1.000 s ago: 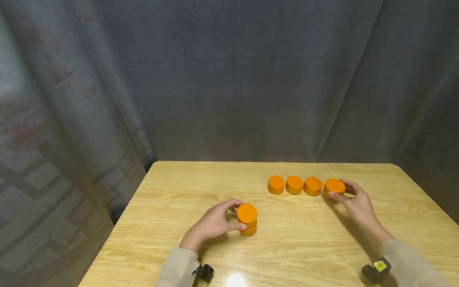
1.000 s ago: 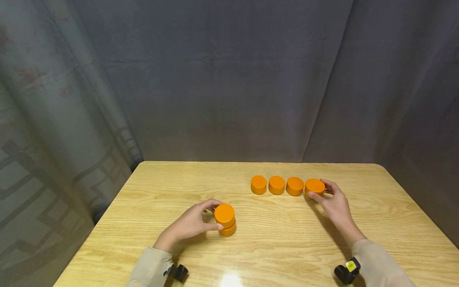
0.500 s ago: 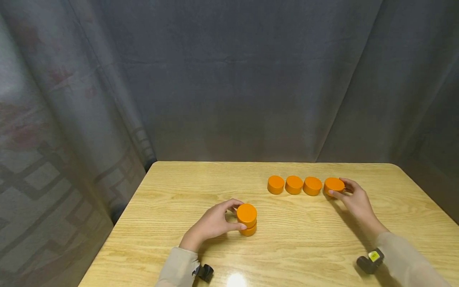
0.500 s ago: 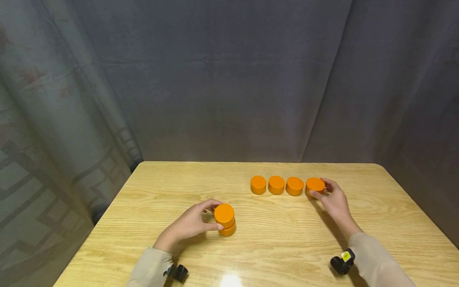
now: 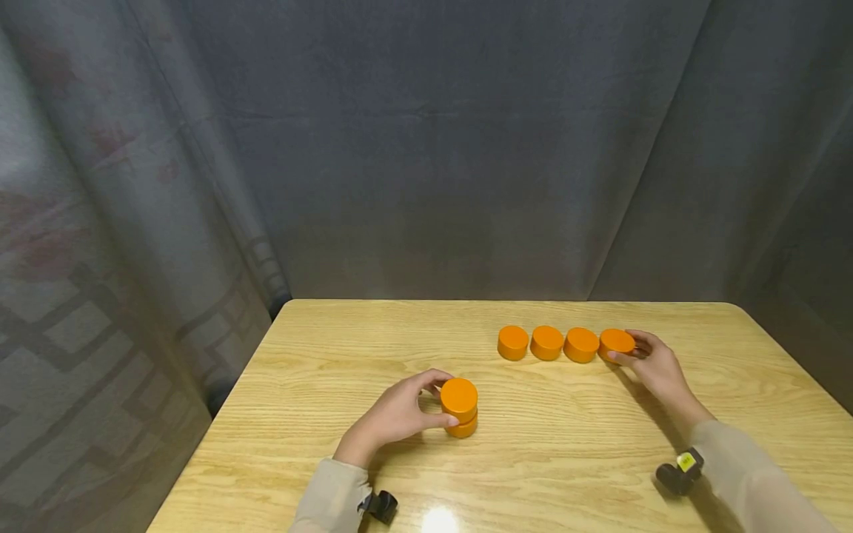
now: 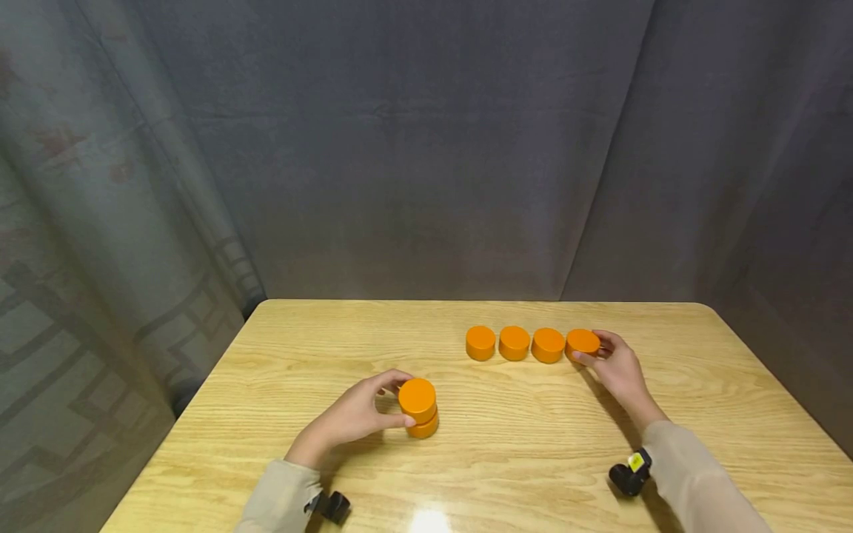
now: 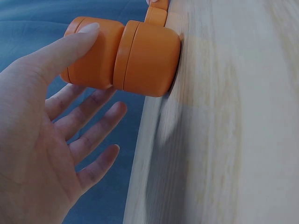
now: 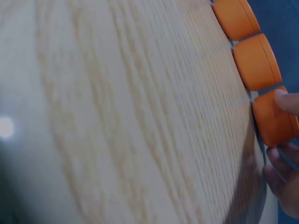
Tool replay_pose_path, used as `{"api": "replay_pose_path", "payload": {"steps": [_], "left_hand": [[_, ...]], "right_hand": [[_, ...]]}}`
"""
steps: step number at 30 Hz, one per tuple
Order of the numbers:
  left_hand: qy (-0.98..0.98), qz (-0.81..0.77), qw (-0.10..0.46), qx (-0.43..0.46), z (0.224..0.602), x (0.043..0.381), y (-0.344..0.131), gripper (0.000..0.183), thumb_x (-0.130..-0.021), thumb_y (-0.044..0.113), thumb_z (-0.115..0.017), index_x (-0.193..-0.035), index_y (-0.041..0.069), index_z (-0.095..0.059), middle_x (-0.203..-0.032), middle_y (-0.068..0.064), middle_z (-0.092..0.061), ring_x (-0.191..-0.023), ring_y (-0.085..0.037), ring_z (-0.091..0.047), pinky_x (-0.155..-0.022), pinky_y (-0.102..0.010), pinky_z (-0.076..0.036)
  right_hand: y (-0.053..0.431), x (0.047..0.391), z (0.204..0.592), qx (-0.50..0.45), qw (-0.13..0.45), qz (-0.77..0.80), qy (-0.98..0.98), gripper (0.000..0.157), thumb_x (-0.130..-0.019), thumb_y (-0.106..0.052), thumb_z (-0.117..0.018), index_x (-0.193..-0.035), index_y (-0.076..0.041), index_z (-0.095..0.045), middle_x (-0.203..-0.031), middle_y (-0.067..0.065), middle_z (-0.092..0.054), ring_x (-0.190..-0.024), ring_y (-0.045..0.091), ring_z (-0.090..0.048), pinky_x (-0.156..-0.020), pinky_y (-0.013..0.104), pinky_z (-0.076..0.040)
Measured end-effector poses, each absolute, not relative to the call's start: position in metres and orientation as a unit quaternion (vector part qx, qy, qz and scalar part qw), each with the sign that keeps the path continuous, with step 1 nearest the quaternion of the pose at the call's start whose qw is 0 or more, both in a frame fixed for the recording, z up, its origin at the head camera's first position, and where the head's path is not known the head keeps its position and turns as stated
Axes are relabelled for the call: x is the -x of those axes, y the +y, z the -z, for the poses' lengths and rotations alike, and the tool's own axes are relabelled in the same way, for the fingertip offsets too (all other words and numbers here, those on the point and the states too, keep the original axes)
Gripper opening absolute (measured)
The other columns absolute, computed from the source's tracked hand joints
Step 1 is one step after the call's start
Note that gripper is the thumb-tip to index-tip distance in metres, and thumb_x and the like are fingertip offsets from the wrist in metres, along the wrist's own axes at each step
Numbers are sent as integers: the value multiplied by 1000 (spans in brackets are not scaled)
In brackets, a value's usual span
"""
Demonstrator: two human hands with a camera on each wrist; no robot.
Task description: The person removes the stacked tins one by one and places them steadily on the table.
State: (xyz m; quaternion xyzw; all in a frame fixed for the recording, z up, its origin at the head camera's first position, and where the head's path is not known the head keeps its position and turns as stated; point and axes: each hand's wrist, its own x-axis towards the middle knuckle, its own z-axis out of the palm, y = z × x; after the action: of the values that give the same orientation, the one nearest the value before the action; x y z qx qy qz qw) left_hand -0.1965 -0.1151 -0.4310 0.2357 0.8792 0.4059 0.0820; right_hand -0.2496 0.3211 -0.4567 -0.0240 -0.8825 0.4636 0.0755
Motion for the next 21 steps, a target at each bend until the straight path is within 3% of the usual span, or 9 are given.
{"api": "replay_pose_path", "payload": {"steps": [21], "left_hand": [[879,-403,85,-239,431,197,-116,55,-80,44,-81,-129,34,-58,-113,20,-61,-109,-15,-57,-94,-45,-46]], "right_hand": [[325,251,459,-1,58,-454,-889,78,-94,-22,-71,-142,19,-27,-134,41,-41,-117,49,-48,-71,2,-37]]}}
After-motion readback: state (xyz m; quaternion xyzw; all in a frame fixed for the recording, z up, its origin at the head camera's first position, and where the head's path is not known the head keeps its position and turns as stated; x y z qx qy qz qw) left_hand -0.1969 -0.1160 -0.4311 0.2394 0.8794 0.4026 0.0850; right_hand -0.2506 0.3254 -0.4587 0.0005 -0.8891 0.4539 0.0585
